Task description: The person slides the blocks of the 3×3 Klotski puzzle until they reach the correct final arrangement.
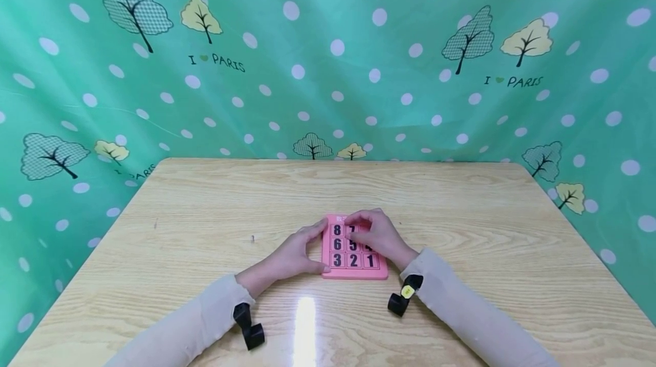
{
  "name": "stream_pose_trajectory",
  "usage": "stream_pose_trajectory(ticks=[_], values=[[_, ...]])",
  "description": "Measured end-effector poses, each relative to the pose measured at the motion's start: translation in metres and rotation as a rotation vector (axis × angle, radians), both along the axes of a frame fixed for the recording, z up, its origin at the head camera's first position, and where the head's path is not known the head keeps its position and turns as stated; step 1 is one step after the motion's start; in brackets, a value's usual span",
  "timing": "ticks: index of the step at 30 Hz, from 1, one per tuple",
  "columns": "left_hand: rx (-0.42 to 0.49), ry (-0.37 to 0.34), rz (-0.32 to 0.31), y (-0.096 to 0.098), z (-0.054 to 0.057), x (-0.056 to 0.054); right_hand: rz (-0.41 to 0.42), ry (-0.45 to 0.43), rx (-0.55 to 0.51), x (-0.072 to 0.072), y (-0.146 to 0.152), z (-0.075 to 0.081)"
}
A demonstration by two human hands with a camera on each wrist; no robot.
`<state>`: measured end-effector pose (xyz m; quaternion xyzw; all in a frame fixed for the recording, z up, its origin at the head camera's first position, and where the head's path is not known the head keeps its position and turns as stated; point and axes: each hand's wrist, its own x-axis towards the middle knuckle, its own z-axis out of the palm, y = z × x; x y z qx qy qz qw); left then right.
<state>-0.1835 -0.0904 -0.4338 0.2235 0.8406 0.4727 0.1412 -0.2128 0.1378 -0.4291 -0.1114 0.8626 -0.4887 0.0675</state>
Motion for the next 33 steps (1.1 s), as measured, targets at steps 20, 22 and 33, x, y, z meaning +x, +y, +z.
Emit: stream_pose_trajectory(ticks=[20,22,33], values=[[-0.019,0.004,-0.004,0.000,0.002,0.000,-0.010,0.038,0.033,0.001,-0.002,0.000],[-0.016,0.001,-0.004,0.000,0.002,0.000,-0.014,0.034,0.042,0.001,-0.002,0.001],[-0.018,-0.001,-0.009,0.000,0.002,0.000,-0.010,0.026,0.062,0.001,0.010,0.002]])
